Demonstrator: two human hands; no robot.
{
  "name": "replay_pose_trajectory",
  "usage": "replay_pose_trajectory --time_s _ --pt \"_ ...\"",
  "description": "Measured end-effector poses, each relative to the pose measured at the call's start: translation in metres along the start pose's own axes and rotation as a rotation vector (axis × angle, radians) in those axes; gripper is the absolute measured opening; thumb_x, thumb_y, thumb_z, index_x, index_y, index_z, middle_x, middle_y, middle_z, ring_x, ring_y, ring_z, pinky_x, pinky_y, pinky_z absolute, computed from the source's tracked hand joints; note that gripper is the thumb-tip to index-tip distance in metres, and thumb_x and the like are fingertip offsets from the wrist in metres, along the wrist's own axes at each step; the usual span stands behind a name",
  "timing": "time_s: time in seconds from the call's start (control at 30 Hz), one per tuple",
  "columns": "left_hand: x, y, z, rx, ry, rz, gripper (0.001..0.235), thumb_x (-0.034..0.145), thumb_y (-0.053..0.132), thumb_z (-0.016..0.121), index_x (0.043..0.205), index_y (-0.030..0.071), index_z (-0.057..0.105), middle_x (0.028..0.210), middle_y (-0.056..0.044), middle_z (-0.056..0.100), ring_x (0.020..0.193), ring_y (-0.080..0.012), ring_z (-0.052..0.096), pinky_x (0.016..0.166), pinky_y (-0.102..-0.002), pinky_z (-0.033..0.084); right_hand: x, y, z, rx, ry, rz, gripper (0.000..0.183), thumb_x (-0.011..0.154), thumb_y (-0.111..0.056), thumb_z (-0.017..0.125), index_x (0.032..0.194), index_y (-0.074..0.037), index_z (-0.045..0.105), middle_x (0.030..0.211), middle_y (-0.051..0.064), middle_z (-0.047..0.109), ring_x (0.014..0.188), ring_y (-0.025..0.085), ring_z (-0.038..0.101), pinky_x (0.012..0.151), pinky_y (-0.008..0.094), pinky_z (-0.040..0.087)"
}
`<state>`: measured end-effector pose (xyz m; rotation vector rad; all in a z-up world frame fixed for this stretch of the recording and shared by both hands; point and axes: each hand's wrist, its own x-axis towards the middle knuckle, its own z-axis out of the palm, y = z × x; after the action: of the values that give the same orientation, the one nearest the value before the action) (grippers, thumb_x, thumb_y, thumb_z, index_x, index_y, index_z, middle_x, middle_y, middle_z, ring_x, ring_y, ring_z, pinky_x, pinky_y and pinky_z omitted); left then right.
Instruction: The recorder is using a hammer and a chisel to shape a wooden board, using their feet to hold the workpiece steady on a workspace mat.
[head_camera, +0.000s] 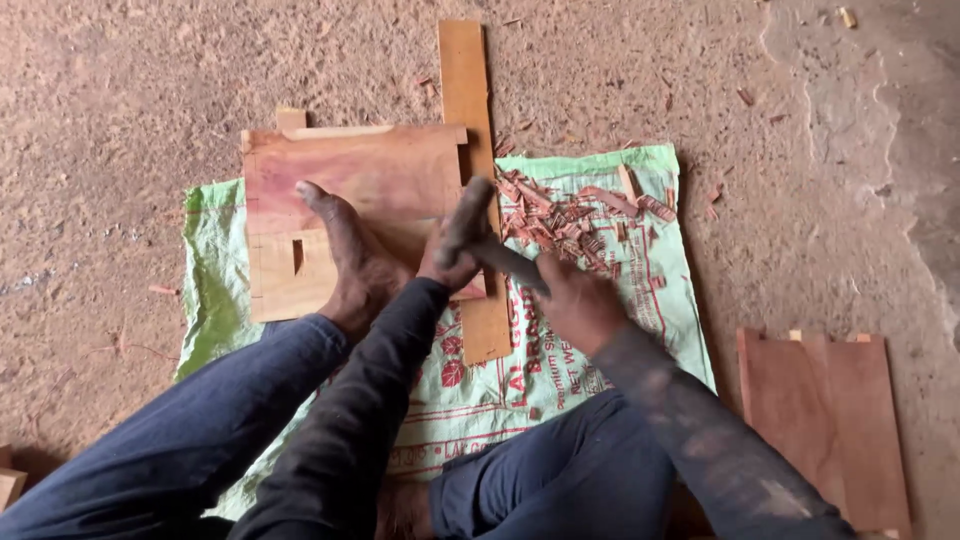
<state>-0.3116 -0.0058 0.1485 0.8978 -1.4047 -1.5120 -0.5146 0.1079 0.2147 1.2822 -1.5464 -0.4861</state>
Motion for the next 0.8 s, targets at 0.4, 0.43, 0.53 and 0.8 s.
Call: replay_pose_trajectory --time_s 0.4,0.43,0.53,0.8 --pt "0.003 -0.023 -0.012 -0.092 0.049 0.017 0.017 0.085 -0.008 0.071 0.085 0.004 0.058 0.075 -0.005 0.063 0.061 -0.0138 0.065 0.053 -0.032 0.055 -0.095 -0.053 -0.02 2.597 -1.158 1.046 0.031 0.081 -0.009 0.071 0.106 -0.012 0.054 0.065 0.0 0.053 0.045 0.01 0.048 0.039 0.031 0.043" --pt "-0.002 -0.02 -0.011 -0.143 0.058 0.042 0.017 0.084 -0.009 0.07 0.085 0.003 0.057 0.076 -0.005 0.064 0.06 -0.0147 0.066 0.052 -0.032 0.057 -0.104 -0.062 -0.017 2.514 -1.151 1.048 0.028 0.081 -0.009 0.072 0.103 -0.008 0.055 0.065 0.002 0.054 0.045 0.012 0.05 0.039 0.032 0.044" --pt "-0.018 -0.011 -0.008 -0.211 0.055 0.042 0.017 0.083 -0.009 0.068 0.084 0.003 0.056 0.076 -0.005 0.065 0.062 -0.0161 0.069 0.054 -0.033 0.059 -0.113 -0.064 -0.019 2.417 -1.203 1.062 0.025 0.082 -0.009 0.072 0.101 -0.005 0.056 0.064 0.003 0.055 0.045 0.012 0.052 0.038 0.033 0.044" --pt "-0.006 -0.01 -0.006 0.074 0.098 0.096 0.016 0.084 -0.008 0.071 0.084 0.003 0.06 0.075 -0.003 0.065 0.064 -0.0111 0.063 0.056 -0.028 0.054 -0.1 -0.055 -0.024 2.509 -1.101 0.818 0.029 0.084 -0.01 0.073 0.106 -0.006 0.054 0.064 0.002 0.053 0.042 0.012 0.051 0.038 0.031 0.045"
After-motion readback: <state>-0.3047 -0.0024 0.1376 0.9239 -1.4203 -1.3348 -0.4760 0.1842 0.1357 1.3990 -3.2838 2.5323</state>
